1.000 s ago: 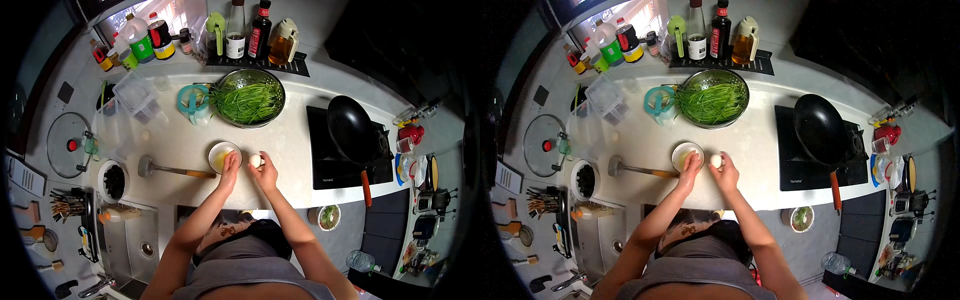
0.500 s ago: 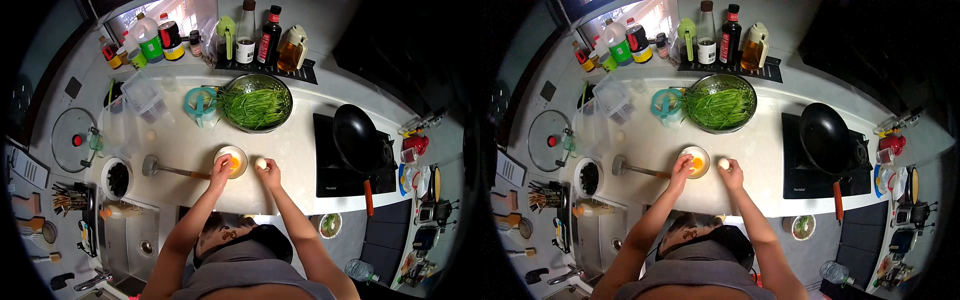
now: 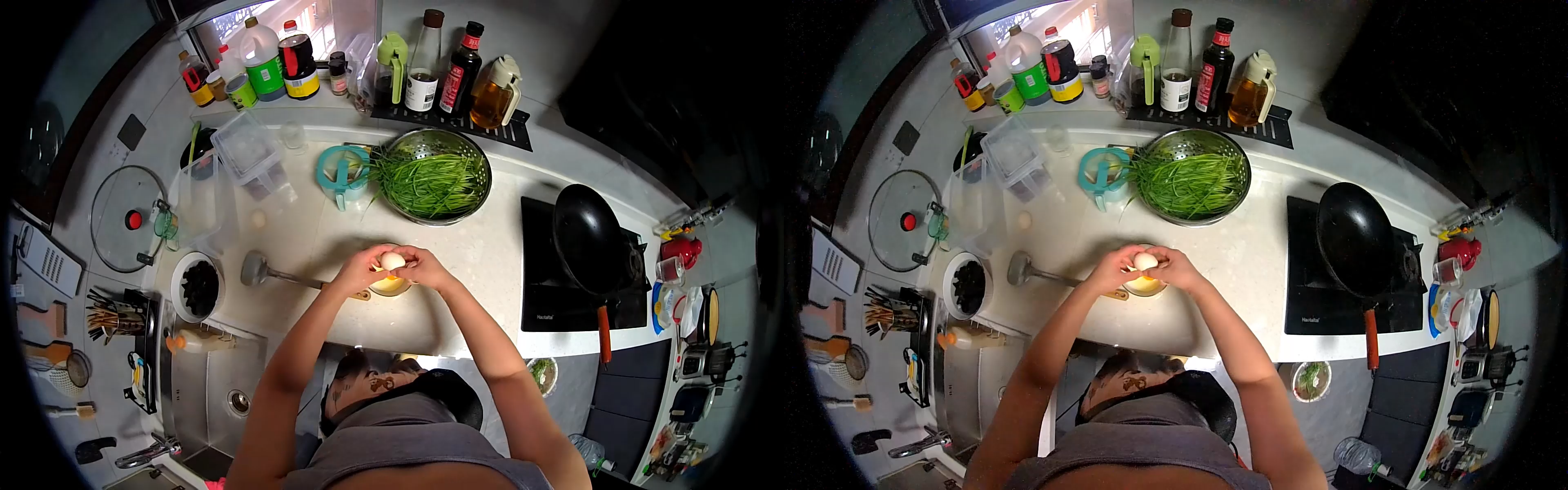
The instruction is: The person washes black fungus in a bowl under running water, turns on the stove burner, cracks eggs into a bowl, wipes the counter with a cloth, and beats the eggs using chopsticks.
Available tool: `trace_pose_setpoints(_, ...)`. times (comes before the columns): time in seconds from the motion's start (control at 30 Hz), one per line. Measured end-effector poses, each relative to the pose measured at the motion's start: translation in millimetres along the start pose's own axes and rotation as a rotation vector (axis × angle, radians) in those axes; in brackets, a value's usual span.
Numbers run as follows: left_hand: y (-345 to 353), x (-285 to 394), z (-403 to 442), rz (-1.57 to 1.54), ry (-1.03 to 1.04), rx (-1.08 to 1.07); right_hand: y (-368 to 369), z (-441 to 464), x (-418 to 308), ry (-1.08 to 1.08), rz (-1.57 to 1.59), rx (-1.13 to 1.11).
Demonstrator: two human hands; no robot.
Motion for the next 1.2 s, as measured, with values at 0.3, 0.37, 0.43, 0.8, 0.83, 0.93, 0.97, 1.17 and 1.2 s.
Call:
trace_pose_setpoints(0.3, -4, 25, -3, 0.279, 0.155, 0.020, 0, -5, -15, -0.076, -0.600, 0.010)
trace_pose_setpoints(0.37, -7, 20, -3, 0.297, 0.192, 0.029, -1, -11, -30, -0.154, -0.785, 0.064)
trace_pose_setpoints(0.43, -12, 24, -6, 0.462, 0.210, 0.080, 2, -18, -43, -0.254, -0.943, 0.123)
trace_pose_setpoints(0.8, -10, -9, -13, 0.131, -0.026, 0.279, -13, -28, -11, -0.036, -0.405, 0.336)
trace_pose_setpoints(0.83, -8, -1, -13, 0.070, 0.028, 0.305, -12, -19, 9, 0.001, -0.074, 0.274)
trace_pose_setpoints(0.93, -2, 14, -14, -0.051, 0.158, 0.363, 5, -23, 18, 0.160, 0.481, 0.184)
trace_pose_setpoints(0.97, 0, 18, -14, -0.019, 0.191, 0.370, 12, -28, 16, 0.224, 0.593, 0.171)
trace_pose_setpoints(1.17, 17, 29, -15, 0.495, 0.190, 0.256, 16, -30, 29, 0.329, 0.590, 0.239)
trace_pose_setpoints(1.2, 23, 25, -13, 0.537, 0.151, 0.164, 14, -29, 34, 0.367, 0.522, 0.277)
Point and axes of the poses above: each hand's wrist, its own z-axis towards the middle knuckle, its own y-axis out of the palm, x = y × z, the point moved 9 cm from there along z, towards the middle knuckle, and after that the axes turned 6 degrees about -x, right-handed, at the moved point
